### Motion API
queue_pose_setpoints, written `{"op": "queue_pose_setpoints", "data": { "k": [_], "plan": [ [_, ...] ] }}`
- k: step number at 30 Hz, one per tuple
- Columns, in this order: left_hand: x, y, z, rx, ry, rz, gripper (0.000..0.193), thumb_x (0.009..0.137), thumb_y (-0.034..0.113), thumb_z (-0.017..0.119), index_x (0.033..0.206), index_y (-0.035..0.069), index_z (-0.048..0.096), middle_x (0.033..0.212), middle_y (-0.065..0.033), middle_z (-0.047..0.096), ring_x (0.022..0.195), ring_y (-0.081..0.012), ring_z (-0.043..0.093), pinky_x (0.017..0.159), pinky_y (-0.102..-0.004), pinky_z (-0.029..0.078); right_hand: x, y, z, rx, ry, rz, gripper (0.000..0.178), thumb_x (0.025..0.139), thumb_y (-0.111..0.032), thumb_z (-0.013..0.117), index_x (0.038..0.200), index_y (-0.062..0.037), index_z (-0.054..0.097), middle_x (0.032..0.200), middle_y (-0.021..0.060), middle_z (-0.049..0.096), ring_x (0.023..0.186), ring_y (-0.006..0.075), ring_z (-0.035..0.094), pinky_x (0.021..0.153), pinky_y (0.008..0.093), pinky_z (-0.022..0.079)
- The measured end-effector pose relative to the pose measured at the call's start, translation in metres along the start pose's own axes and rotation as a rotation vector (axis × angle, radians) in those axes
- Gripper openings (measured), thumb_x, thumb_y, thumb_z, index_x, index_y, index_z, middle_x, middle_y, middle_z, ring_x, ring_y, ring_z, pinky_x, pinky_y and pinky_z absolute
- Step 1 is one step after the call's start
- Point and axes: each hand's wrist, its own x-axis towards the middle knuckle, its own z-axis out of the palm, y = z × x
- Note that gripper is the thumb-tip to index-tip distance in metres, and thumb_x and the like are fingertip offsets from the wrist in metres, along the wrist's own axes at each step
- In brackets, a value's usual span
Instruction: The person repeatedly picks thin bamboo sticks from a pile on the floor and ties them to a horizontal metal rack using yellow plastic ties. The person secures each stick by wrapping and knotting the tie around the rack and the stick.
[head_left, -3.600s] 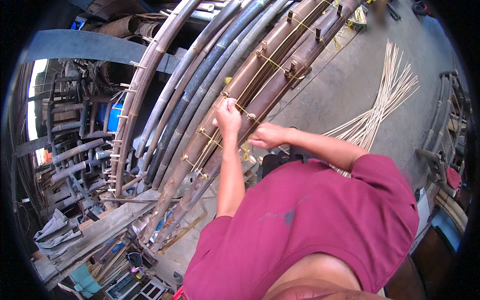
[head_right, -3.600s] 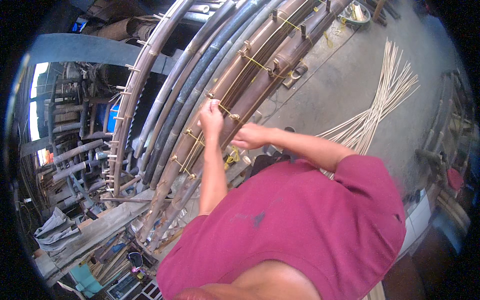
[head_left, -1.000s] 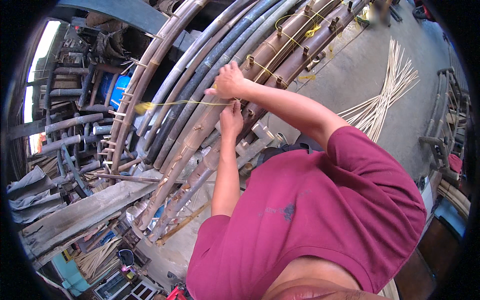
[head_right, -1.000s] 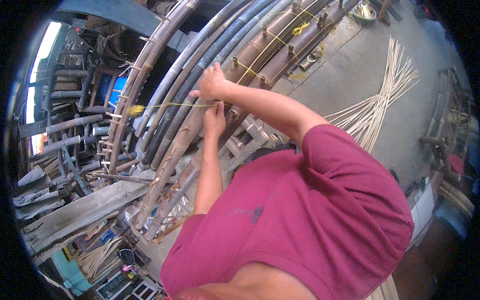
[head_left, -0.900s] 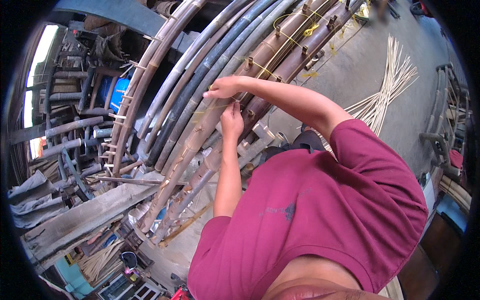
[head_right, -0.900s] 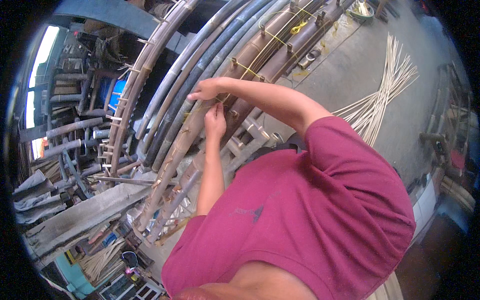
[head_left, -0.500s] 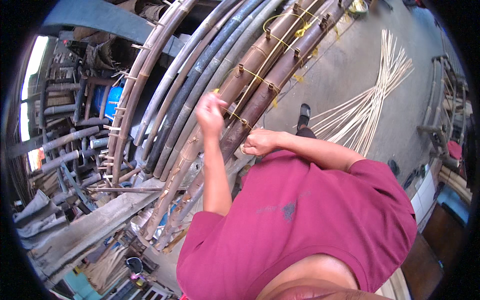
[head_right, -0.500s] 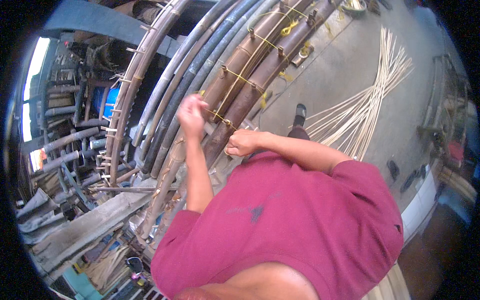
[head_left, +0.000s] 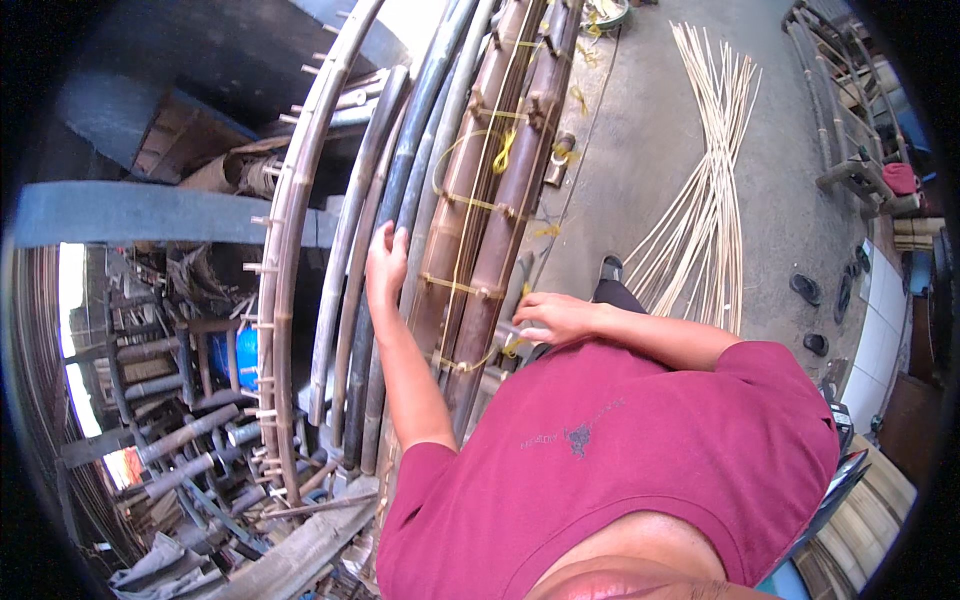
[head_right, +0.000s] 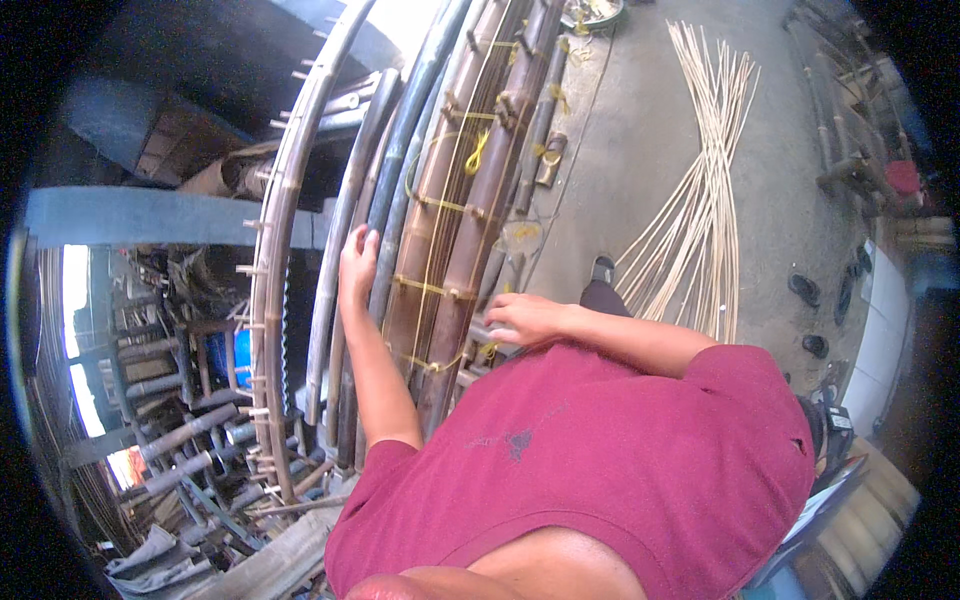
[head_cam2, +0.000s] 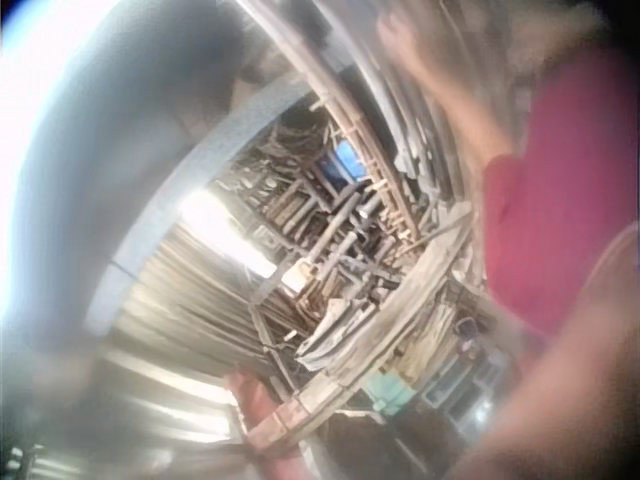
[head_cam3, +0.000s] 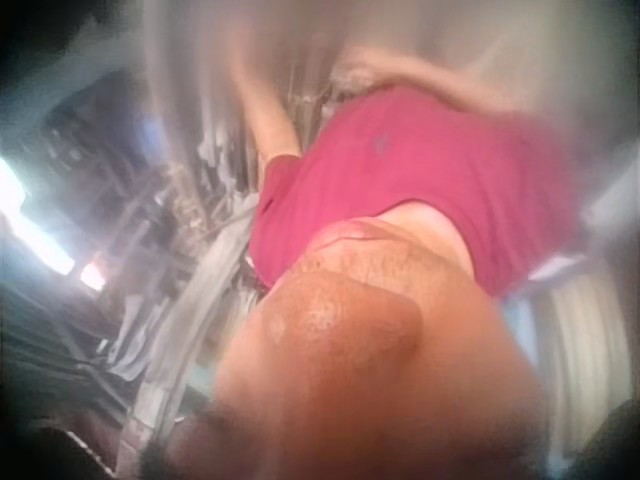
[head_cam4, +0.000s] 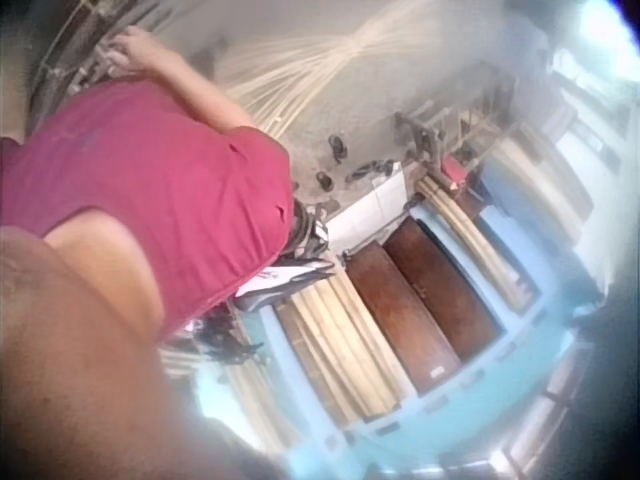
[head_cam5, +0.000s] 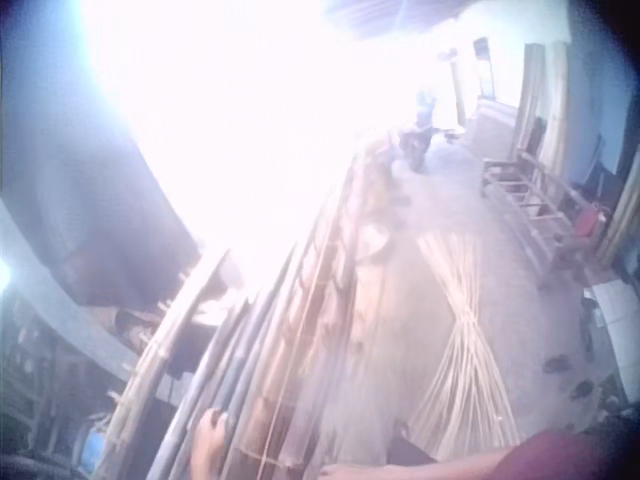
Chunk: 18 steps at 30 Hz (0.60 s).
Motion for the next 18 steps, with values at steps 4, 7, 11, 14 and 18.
{"op": "queue_pose_setpoints", "data": {
  "k": [4, 7, 11, 14, 18],
  "plan": [
    [0.072, 0.057, 0.056, -0.166, -0.063, -0.059, 0.067, 0.091, 0.031, 0.068, 0.142, -0.003, 0.040, 0.111, -0.0133, 0.063, 0.103, -0.0175, 0.057, 0.093, -0.0307, 0.043, -0.032, 0.032, -0.074, -0.090, -0.115, 0.211, 0.032, 0.094, -0.031, 0.053, 0.110, -0.0063, 0.063, 0.109, 0.0185, 0.062, 0.104, 0.0384, 0.060, 0.090, 0.0476, 0.048],
    [0.114, 0.059, 0.063, -0.371, -0.288, -0.230, 0.064, 0.088, 0.026, 0.069, 0.141, 0.002, 0.042, 0.091, -0.0040, 0.063, 0.077, -0.0117, 0.058, 0.073, -0.0300, 0.049, -0.058, 0.051, -0.125, -0.158, -0.108, 0.296, 0.030, 0.095, -0.031, 0.052, 0.109, -0.0071, 0.064, 0.107, 0.0182, 0.062, 0.101, 0.0382, 0.061, 0.088, 0.0478, 0.049],
    [0.152, 0.101, 0.035, -1.082, -0.172, -0.071, 0.042, 0.099, 0.019, 0.054, 0.136, 0.002, 0.046, 0.079, 0.0008, 0.054, 0.069, -0.0121, 0.054, 0.082, -0.0388, 0.053, -0.099, 0.094, -0.184, -0.170, 0.123, 0.455, 0.029, 0.093, -0.029, 0.052, 0.108, -0.0085, 0.066, 0.101, 0.0181, 0.064, 0.098, 0.0384, 0.062, 0.084, 0.0478, 0.050],
    [0.197, 0.030, -0.001, -0.805, 0.050, -0.389, 0.028, 0.099, 0.033, 0.056, 0.085, 0.009, 0.062, 0.064, -0.0004, 0.052, 0.061, -0.0153, 0.053, 0.060, -0.0319, 0.046, -0.123, 0.118, -0.208, -0.101, 0.239, 0.553, 0.029, 0.092, -0.029, 0.053, 0.106, -0.0074, 0.067, 0.098, 0.0188, 0.066, 0.096, 0.0385, 0.063, 0.083, 0.0480, 0.050],
    [0.211, -0.016, -0.013, 0.305, 0.293, -0.499, 0.044, 0.097, 0.037, 0.049, 0.088, -0.003, 0.064, 0.082, -0.0183, 0.065, 0.074, -0.0338, 0.060, 0.065, -0.0458, 0.050, -0.139, 0.150, -0.244, -0.002, 0.354, 0.634, 0.028, 0.091, -0.027, 0.054, 0.103, -0.0054, 0.067, 0.095, 0.0199, 0.068, 0.093, 0.0387, 0.064, 0.081, 0.0483, 0.050]
  ]
}}
